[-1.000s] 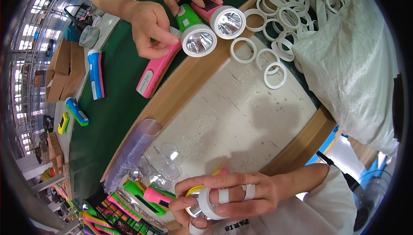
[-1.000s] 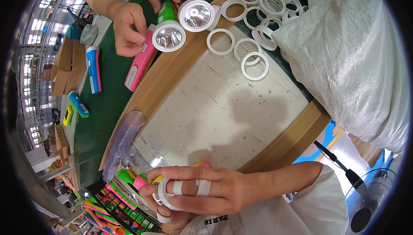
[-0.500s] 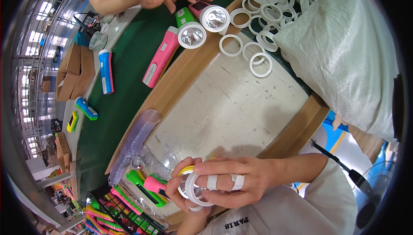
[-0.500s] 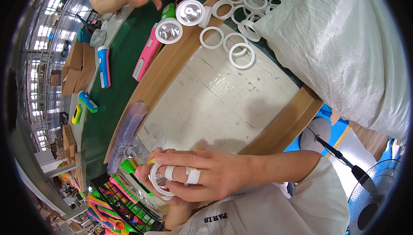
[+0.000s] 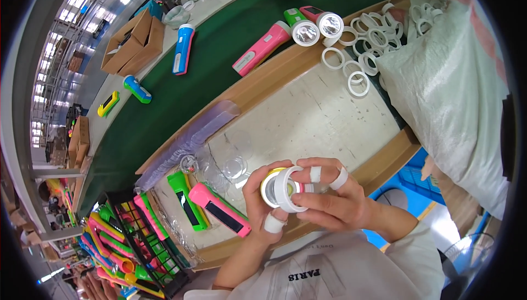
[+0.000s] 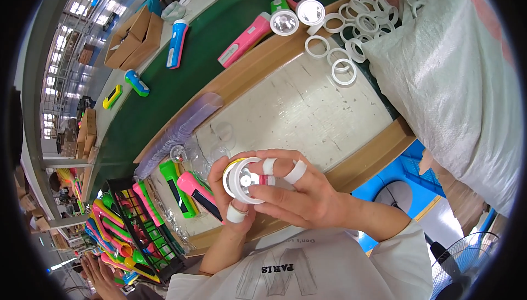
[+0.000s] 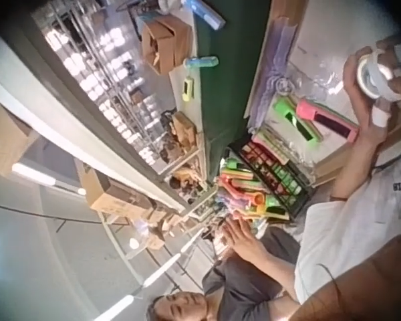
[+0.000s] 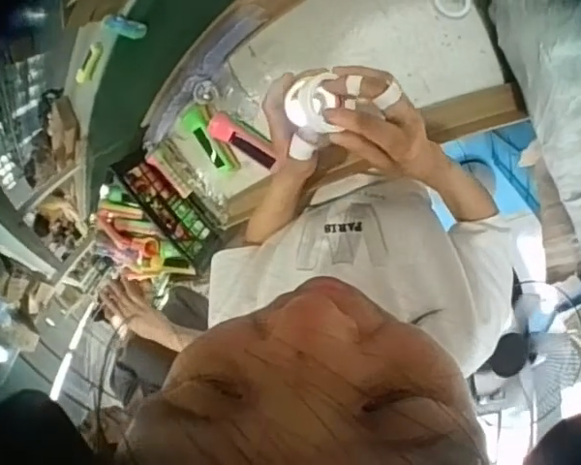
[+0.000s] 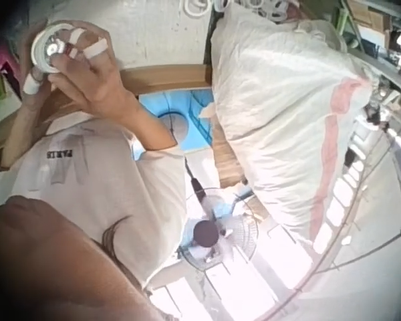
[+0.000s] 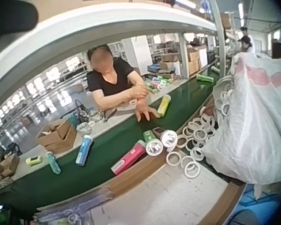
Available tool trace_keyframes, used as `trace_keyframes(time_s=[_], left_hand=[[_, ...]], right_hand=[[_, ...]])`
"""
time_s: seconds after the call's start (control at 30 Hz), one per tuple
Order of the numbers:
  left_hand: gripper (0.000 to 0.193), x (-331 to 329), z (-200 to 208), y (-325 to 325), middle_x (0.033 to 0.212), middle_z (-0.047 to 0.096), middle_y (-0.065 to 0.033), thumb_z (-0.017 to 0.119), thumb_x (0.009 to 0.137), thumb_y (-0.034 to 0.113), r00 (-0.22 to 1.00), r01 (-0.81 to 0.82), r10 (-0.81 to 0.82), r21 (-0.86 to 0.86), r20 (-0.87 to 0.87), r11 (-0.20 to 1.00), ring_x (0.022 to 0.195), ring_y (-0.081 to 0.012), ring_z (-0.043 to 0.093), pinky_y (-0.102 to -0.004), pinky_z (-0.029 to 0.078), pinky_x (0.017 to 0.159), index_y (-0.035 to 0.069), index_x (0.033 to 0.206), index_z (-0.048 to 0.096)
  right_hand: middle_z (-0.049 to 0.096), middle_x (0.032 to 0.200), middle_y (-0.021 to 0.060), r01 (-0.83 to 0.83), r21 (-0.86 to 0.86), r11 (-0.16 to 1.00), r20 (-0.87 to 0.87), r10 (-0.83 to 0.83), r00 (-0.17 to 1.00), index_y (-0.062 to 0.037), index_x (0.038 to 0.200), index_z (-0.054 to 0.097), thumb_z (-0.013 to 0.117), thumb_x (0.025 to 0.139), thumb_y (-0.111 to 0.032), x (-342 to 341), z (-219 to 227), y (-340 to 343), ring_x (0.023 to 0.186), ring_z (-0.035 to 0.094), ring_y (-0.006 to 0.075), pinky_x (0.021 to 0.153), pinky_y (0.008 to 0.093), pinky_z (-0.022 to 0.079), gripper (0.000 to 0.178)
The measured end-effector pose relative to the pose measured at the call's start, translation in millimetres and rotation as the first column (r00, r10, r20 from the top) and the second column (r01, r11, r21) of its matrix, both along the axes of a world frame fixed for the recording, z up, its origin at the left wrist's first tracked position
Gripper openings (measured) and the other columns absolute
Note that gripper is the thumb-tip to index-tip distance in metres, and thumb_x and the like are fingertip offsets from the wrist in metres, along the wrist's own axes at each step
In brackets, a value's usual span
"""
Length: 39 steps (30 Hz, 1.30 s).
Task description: Assembling the lens and front retaining ring onto the bodies of flashlights on a production line.
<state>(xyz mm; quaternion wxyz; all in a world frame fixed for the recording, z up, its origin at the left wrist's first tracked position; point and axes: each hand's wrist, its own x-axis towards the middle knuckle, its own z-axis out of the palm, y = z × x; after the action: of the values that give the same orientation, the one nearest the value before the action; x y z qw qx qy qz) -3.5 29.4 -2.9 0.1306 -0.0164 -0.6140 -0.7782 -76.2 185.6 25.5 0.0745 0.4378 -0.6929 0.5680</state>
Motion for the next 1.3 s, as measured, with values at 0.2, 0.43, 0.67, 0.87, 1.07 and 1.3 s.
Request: trace_keyframes(time_s=[0.2, 0.43, 0.67, 0.87, 1.07, 1.3], left_hand=[[0.06, 2.2, 7.5, -3.2, 0.138, 0.039, -0.0249, 0.059, 0.093, 0.026, 0.993, 0.098, -0.096, 0.023, -0.07, 0.995, 0.124, -0.0303, 0.045, -0.0406, 0.038, 0.103, 0.003, 0.139, 0.027], [0.052, 9.9, 13.2, -11.1, 0.14, 0.04, -0.0189, 0.056, 0.09, 0.013, 0.987, 0.162, -0.158, 0.144, -0.035, 0.976, 0.126, -0.0282, 0.045, -0.0393, 0.033, 0.107, 0.001, 0.137, 0.038], [0.052, 9.9, 29.2, -17.3, 0.131, 0.047, -0.0166, 0.068, 0.083, 0.012, 0.999, 0.033, -0.042, -0.281, -0.027, 0.959, 0.122, -0.0283, 0.049, -0.0366, 0.038, 0.103, 0.002, 0.132, 0.05], [0.053, 10.3, 26.8, -17.9, 0.135, 0.044, -0.0177, 0.069, 0.085, 0.012, 0.989, -0.017, -0.074, -0.591, -0.129, 0.807, 0.118, -0.0279, 0.049, -0.0368, 0.041, 0.099, 0.0, 0.132, 0.049], [0.05, 2.7, 21.8, 8.3, 0.125, 0.052, -0.0169, 0.071, 0.083, 0.011, 0.996, -0.036, 0.014, -0.272, -0.083, 0.962, 0.114, -0.0304, 0.056, -0.0363, 0.046, 0.095, 0.002, 0.128, 0.052], [0.062, -17.2, 6.7, 15.5, 0.111, 0.06, -0.0153, 0.079, 0.076, 0.02, 0.983, 0.078, -0.148, -0.498, -0.104, 0.864, 0.099, -0.0307, 0.061, -0.0352, 0.048, 0.084, 0.003, 0.128, 0.051]], right_hand=[[0.05, 0.125, 0.0202, -0.01, -0.14, 0.99, 0.332, 0.056, 0.942, 0.0026, 0.107, 0.063, 0.069, 0.081, 0.001, 20.1, 1.0, 3.6, 0.112, 0.057, 0.0343, 0.088, 0.0395, 0.051, 0.027], [0.053, 0.122, 0.0149, 0.113, -0.178, 0.978, 0.622, 0.023, 0.783, 0.0035, 0.11, 0.061, 0.057, 0.093, -0.003, 40.1, 3.7, 2.6, 0.111, 0.053, 0.021, 0.093, 0.0321, 0.044, 0.019], [0.057, 0.108, 0.0053, 0.255, -0.265, 0.93, 0.754, 0.035, 0.656, 0.0009, 0.112, 0.055, 0.051, 0.099, -0.014, 48.9, -3.2, -7.2, 0.1, 0.05, 0.0102, 0.09, 0.0252, 0.04, 0.02], [0.051, 0.089, -0.0024, 0.311, -0.201, 0.929, 0.827, -0.009, 0.561, -0.0028, 0.103, 0.052, 0.046, 0.102, -0.023, 41.7, -8.4, -1.3, 0.082, 0.042, 0.0035, 0.073, 0.0202, 0.037, 0.021], [0.051, 0.087, -0.0021, 0.27, -0.065, 0.961, 0.731, -0.139, 0.668, -0.0047, 0.102, 0.049, 0.048, 0.101, -0.026, 25.9, 3.8, 9.8, 0.078, 0.044, 0.0034, 0.068, 0.0189, 0.039, 0.021], [0.057, 0.102, 0.0055, 0.389, -0.269, 0.881, 0.958, 0.204, 0.202, -0.0149, 0.123, 0.05, 0.043, 0.103, -0.024, 12.1, -6.5, 23.0, 0.091, 0.057, 0.0115, 0.083, 0.0316, 0.051, 0.024]])
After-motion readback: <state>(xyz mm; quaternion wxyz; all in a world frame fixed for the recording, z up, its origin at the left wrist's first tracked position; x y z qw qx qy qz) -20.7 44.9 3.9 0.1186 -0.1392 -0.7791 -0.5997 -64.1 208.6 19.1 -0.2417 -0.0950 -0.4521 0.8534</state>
